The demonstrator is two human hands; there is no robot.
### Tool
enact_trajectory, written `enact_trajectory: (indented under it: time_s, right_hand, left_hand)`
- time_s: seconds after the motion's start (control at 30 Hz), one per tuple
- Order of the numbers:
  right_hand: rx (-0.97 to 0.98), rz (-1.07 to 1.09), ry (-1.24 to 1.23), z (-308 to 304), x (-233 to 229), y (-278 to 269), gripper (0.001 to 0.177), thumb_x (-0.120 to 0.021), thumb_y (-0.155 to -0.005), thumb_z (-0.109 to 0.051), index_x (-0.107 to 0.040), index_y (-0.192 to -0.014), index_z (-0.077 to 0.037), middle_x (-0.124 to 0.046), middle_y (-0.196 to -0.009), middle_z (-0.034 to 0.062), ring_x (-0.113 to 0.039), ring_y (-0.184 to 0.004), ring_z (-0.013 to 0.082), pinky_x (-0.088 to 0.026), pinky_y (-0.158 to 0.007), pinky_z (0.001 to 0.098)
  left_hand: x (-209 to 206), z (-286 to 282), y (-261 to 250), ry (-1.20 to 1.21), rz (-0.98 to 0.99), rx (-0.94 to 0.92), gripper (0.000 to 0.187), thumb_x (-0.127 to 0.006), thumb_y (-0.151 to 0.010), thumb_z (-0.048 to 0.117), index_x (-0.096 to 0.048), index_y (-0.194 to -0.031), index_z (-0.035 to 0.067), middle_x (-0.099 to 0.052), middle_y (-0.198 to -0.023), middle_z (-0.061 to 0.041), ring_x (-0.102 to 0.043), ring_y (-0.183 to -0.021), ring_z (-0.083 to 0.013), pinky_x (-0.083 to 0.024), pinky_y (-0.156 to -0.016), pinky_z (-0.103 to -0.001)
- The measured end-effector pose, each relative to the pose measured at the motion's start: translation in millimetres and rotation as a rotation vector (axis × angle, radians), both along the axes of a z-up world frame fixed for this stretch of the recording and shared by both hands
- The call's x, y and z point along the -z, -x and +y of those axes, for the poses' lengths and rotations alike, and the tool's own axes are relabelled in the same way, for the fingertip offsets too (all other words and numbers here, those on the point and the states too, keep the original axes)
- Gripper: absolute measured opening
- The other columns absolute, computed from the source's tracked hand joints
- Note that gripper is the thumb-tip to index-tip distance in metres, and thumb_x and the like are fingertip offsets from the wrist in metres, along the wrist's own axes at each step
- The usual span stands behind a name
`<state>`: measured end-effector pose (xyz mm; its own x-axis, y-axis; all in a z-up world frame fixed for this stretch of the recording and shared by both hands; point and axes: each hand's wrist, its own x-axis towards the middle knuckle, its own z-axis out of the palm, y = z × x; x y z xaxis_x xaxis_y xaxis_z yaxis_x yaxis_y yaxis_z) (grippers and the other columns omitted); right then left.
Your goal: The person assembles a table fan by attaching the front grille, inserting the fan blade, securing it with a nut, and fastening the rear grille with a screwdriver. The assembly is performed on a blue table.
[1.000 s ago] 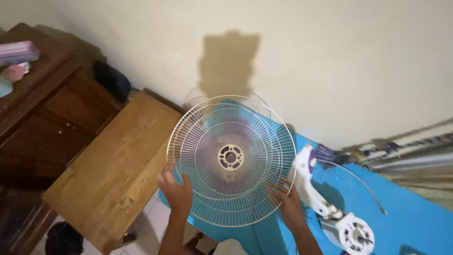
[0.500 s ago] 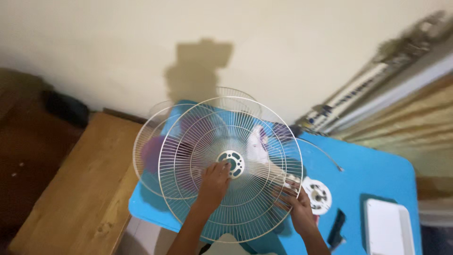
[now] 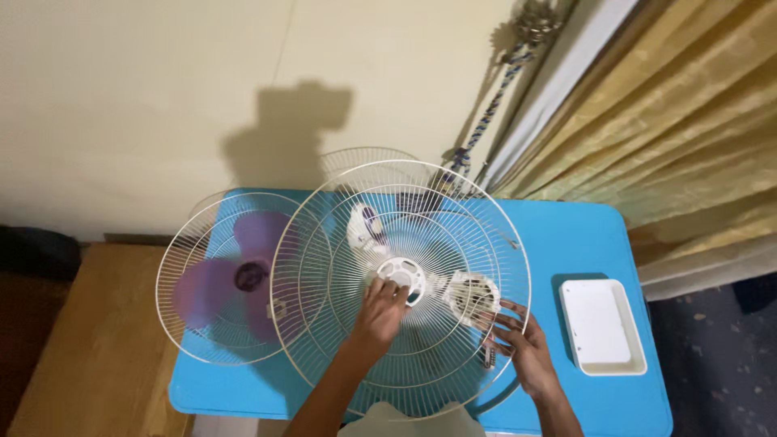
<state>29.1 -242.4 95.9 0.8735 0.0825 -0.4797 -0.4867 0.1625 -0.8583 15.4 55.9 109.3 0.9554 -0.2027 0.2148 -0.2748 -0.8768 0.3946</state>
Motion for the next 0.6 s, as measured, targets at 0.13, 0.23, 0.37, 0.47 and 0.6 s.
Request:
enact_trajectory:
  time_s: [0.13,0.23,0.37,0.47,0.6]
  right_hand:
    - [0.052,-0.015,0.076,-21.4,-9.9,-1.0,0.049,-0.048,-0.095,0.0,-0.048,-0.144,-0.004,-0.067,-0.13,0.0197,-0.067,-0.118,0.0337,-0.057,-0.095,0.0437]
    - [0.087,-0.184,0.254,-30.0,-23.5,1.2,0.055,-0.055,-0.092,-0.004,-0.044,-0.146,-0.004,-0.064,-0.132,0.0179,-0.066,-0.119,0.0337,-0.057,-0.094,0.0433]
    - [0.201,-0.669,0.938,-29.9,-61.5,13.1,0.062,-0.069,-0.084,-0.005,-0.046,-0.142,0.0,-0.053,-0.138,0.0232,-0.056,-0.124,0.0379,-0.051,-0.093,0.0452]
    - [0.142,-0.907,1.232,-23.2,-83.6,16.3,0.054,-0.076,-0.08,-0.007,-0.058,-0.13,-0.002,-0.057,-0.132,0.0207,-0.056,-0.122,0.0393,-0.047,-0.099,0.0502]
    - [-0.054,-0.909,1.244,-13.4,-81.5,7.6,0.051,-0.08,-0.074,-0.009,-0.066,-0.123,-0.004,-0.061,-0.127,0.0194,-0.057,-0.116,0.0388,-0.046,-0.096,0.0515]
  left_hand:
    - [-5.5,-25.5,-3.2,0.045,0.071,0.046,0.033,-0.069,-0.091,0.015,-0.067,-0.119,-0.003,-0.065,-0.112,-0.02,-0.054,-0.111,-0.036,-0.041,-0.097,-0.053]
    - [3.4,-45.6,-9.0,0.028,0.084,0.061,0.037,-0.071,-0.089,0.013,-0.067,-0.121,-0.004,-0.067,-0.113,-0.023,-0.055,-0.11,-0.0364,-0.044,-0.096,-0.052]
    - [18.1,-67.5,-17.7,0.017,0.096,0.086,0.04,-0.074,-0.087,0.009,-0.068,-0.124,-0.005,-0.069,-0.117,-0.025,-0.055,-0.113,-0.036,-0.047,-0.094,-0.052]
    - [21.9,-79.6,-19.8,0.014,0.069,0.116,0.04,-0.076,-0.083,0.005,-0.07,-0.121,-0.006,-0.069,-0.118,-0.027,-0.055,-0.117,-0.0375,-0.048,-0.096,-0.054]
    - [30.7,-99.4,-22.9,-0.033,0.049,0.161,0.046,-0.073,-0.077,-0.008,-0.071,-0.124,-0.005,-0.071,-0.118,-0.026,-0.057,-0.12,-0.0374,-0.051,-0.096,-0.051]
